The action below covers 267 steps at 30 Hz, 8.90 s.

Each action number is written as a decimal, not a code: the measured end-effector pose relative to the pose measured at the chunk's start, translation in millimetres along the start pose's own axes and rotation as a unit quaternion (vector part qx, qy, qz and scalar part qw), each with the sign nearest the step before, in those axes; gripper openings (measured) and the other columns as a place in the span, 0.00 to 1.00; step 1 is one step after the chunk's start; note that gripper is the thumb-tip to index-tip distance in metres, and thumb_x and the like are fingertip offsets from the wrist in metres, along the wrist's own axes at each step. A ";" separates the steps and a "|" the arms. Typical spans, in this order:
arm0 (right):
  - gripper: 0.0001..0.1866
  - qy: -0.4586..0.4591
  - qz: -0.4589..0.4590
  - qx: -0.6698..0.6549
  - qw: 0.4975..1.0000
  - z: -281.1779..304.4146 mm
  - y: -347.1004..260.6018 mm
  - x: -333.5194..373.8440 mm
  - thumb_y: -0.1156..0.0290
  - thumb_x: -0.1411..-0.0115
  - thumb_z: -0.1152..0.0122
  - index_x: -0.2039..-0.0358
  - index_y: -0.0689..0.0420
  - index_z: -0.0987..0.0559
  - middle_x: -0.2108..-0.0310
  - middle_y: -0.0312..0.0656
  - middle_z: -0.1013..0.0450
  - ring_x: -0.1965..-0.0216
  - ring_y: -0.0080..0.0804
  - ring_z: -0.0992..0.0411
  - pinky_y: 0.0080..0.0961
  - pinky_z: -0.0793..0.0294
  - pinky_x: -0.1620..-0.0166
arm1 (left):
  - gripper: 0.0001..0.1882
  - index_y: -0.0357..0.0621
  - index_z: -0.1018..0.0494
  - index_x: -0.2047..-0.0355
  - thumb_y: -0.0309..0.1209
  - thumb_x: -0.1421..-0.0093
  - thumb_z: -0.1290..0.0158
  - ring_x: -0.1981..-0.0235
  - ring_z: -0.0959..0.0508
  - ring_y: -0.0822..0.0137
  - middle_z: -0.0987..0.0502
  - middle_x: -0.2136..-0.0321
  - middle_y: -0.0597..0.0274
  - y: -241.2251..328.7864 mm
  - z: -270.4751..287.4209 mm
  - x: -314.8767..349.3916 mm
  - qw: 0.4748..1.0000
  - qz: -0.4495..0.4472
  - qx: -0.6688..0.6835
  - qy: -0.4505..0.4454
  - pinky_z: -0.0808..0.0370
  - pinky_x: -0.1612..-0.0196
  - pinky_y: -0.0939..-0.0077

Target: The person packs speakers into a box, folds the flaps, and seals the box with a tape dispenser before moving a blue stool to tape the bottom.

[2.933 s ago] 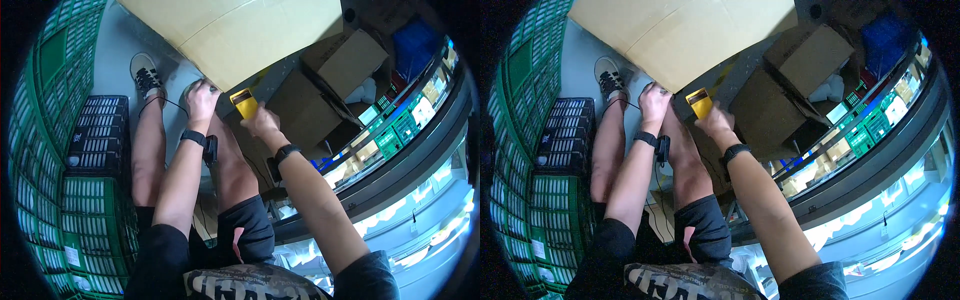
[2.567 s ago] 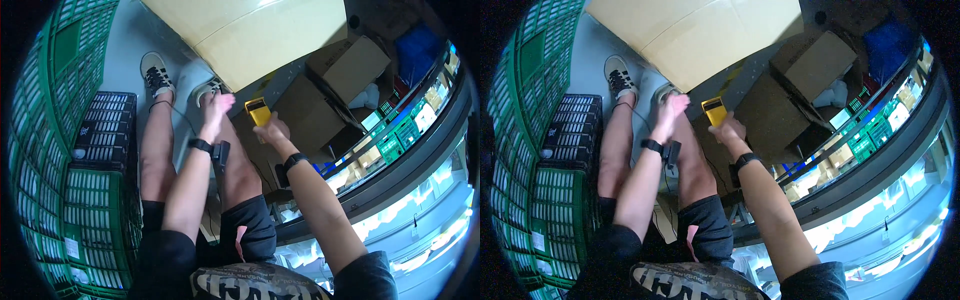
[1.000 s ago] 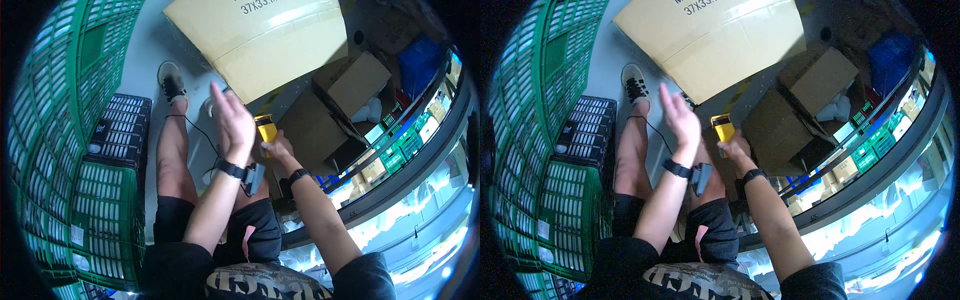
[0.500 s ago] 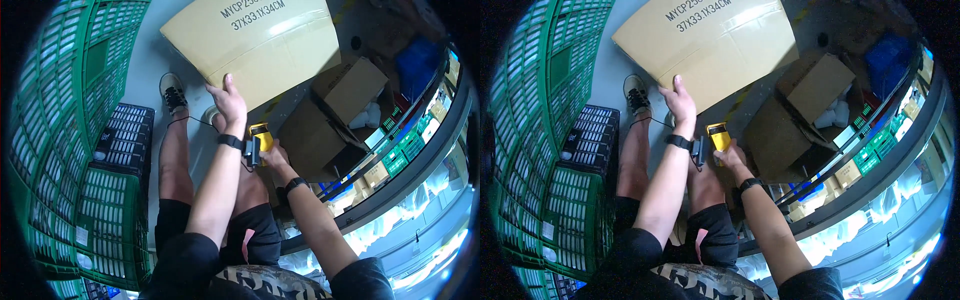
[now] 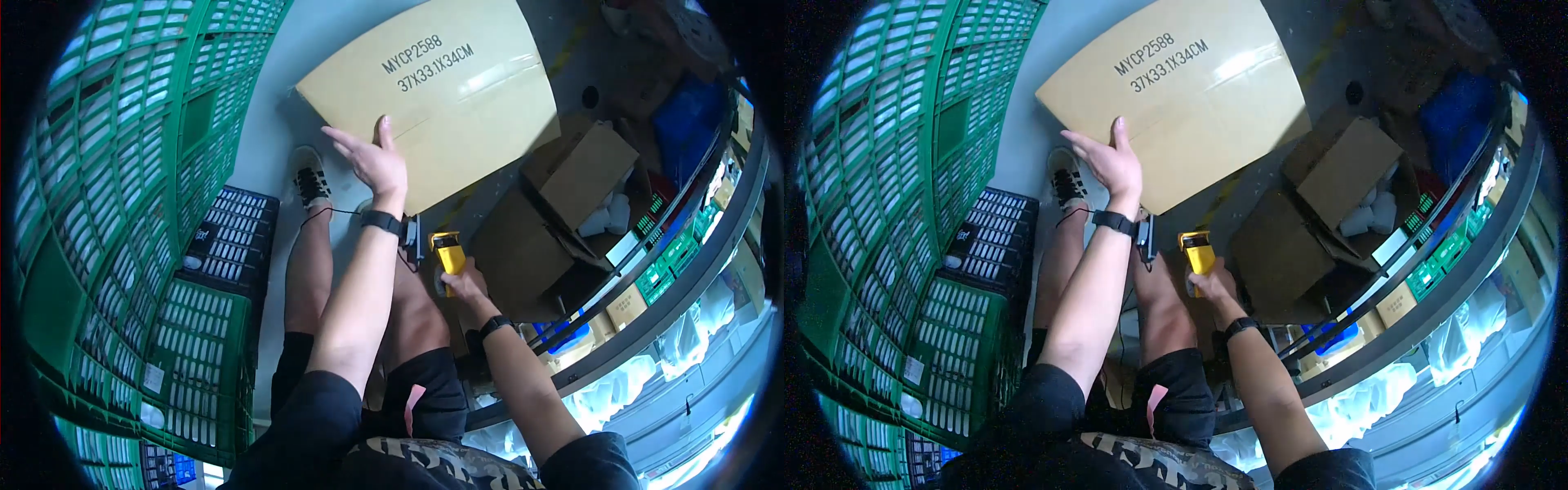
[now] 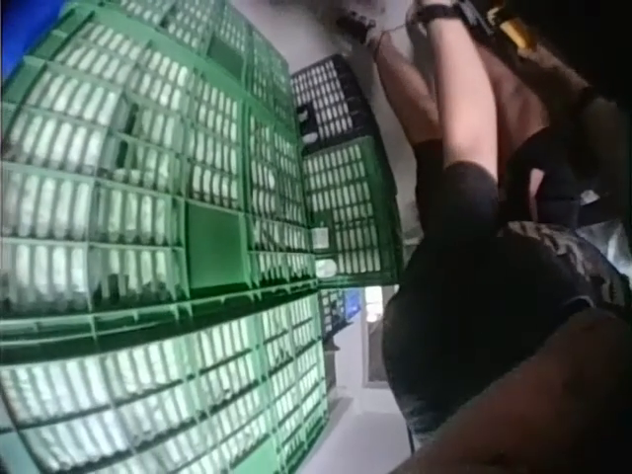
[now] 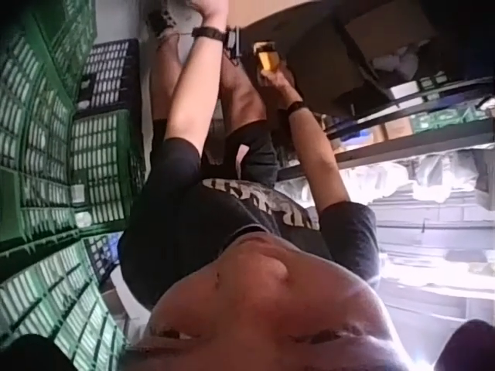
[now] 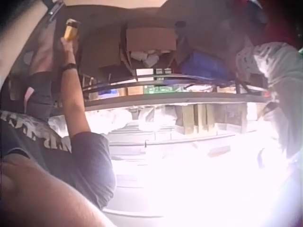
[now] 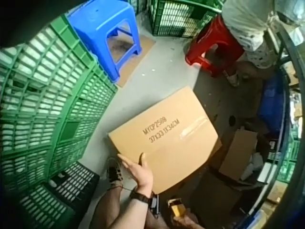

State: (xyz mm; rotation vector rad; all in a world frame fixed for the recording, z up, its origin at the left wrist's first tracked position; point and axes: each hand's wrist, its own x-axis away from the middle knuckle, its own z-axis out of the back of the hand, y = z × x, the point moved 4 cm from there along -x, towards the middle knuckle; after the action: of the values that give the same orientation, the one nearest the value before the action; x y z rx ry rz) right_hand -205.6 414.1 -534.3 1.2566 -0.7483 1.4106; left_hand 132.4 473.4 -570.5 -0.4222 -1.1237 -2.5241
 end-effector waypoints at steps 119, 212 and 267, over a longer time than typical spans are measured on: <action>0.28 0.216 0.485 -0.380 0.758 226.6 -182.3 36.3 0.66 0.43 0.43 0.43 0.57 0.36 0.53 0.38 0.33 0.51 0.26 0.33 0.26 0.32 0.47 | 0.45 0.33 0.43 0.40 0.64 0.37 0.56 0.37 0.37 0.44 0.39 0.37 0.38 -134.4 84.9 37.9 0.857 0.224 -0.026 -0.463 0.36 0.41 0.48; 0.42 0.224 0.314 -0.067 0.920 42.5 -164.8 143.8 0.61 0.57 0.25 0.42 0.60 0.32 0.53 0.53 0.27 0.52 0.50 0.26 0.36 0.25 0.49 | 0.14 0.40 0.22 0.65 0.39 0.35 0.44 0.74 0.18 0.72 0.18 0.72 0.60 38.8 39.1 -209.7 0.785 0.008 -0.049 -0.617 0.22 0.69 0.80; 0.44 0.250 0.347 -0.071 0.901 39.5 -149.2 104.1 0.60 0.57 0.25 0.41 0.60 0.33 0.64 0.50 0.30 0.59 0.50 0.28 0.38 0.26 0.53 | 0.40 0.34 0.40 0.36 0.58 0.32 0.61 0.41 0.30 0.42 0.29 0.44 0.36 44.1 13.1 -130.7 0.772 -0.220 -0.364 -0.473 0.34 0.39 0.58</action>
State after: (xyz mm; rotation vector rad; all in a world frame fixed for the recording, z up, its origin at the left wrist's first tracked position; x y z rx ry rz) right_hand -41.0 445.2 -453.0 0.4594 -0.9547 2.0985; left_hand 270.0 480.3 -585.7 -2.0158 -0.3777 -3.1506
